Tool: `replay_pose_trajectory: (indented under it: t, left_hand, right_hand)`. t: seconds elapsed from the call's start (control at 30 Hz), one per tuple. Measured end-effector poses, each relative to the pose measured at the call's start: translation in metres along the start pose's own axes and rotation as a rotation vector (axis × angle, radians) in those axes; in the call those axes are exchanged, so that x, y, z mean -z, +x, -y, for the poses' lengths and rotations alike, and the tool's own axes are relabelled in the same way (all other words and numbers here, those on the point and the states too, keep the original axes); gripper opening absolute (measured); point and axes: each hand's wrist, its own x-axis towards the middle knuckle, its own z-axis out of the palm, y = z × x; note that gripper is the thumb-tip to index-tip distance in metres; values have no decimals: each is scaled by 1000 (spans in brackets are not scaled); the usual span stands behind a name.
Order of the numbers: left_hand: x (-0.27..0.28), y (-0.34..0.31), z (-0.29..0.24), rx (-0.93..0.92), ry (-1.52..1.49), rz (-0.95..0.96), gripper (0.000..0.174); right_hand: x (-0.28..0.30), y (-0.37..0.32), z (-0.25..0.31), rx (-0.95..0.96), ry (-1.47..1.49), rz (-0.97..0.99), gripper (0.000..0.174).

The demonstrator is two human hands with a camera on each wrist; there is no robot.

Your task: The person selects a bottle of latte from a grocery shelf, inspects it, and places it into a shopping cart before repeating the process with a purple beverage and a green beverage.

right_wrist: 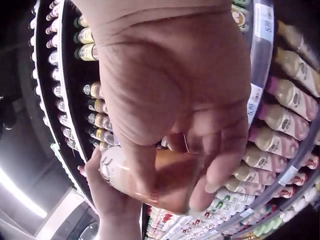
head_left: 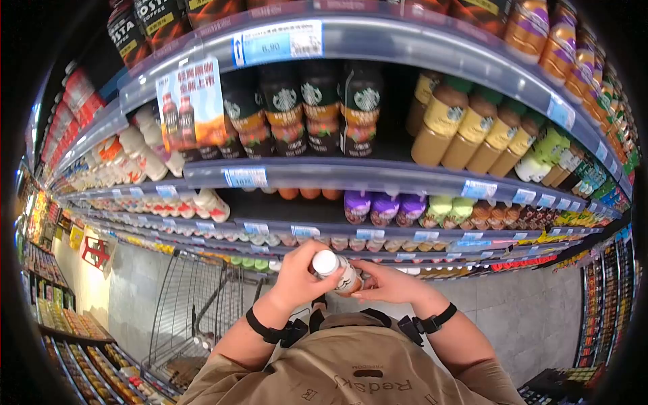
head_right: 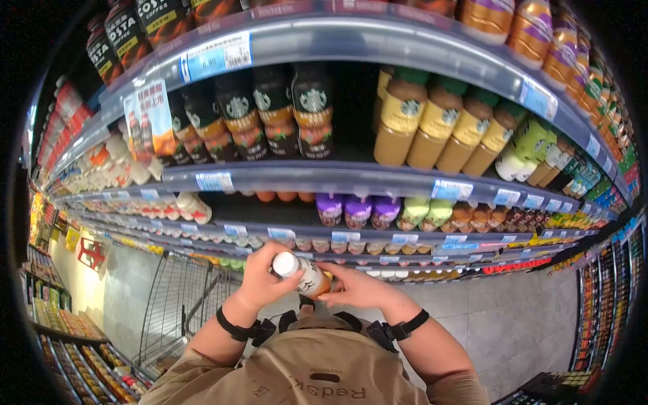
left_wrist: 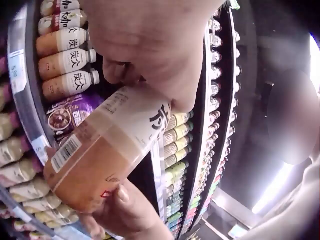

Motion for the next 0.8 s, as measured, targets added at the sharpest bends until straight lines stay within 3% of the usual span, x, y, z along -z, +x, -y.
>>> replay_pose_trajectory:
  t: [0.03, 0.07, 0.17, 0.23, 0.3, 0.4, 0.53, 0.7, 0.77, 0.8]
  left_hand:
    - [-6, -13, -7, 114, -84, -49, 37]
    - [-14, -25, -16, 153, -159, -100, 33]
    - [-34, -53, -28, 286, -157, -163, 29]
    - [-50, -70, -30, 465, -283, -175, 23]
    - [-56, -83, -34, 538, -210, -122, 21]
    - [-60, -98, -39, 636, -194, 20, 23]
    - [-59, -113, -38, 599, -48, 237, 26]
    - [-47, -137, -47, 581, -72, 263, 26]
    - [-24, -144, -59, 741, -65, 394, 19]
    - [-15, -156, -55, 746, -66, 360, 19]
  right_hand:
    - [-4, -7, -11, -27, 94, 53, 82]
    - [-9, -15, -26, -79, 111, 105, 68]
    - [-26, -48, -49, -130, 143, 170, 58]
    - [-34, -73, -59, -140, 253, 166, 53]
    - [-39, -97, -65, -133, 435, 138, 44]
    - [-47, -126, -75, -172, 532, 30, 46]
    - [-55, -147, -83, -219, 529, -34, 47]
    - [-80, -150, -98, -270, 579, -7, 54]
    - [-90, -140, -96, -286, 611, 5, 57]
    - [-95, -132, -96, -274, 638, 46, 58]
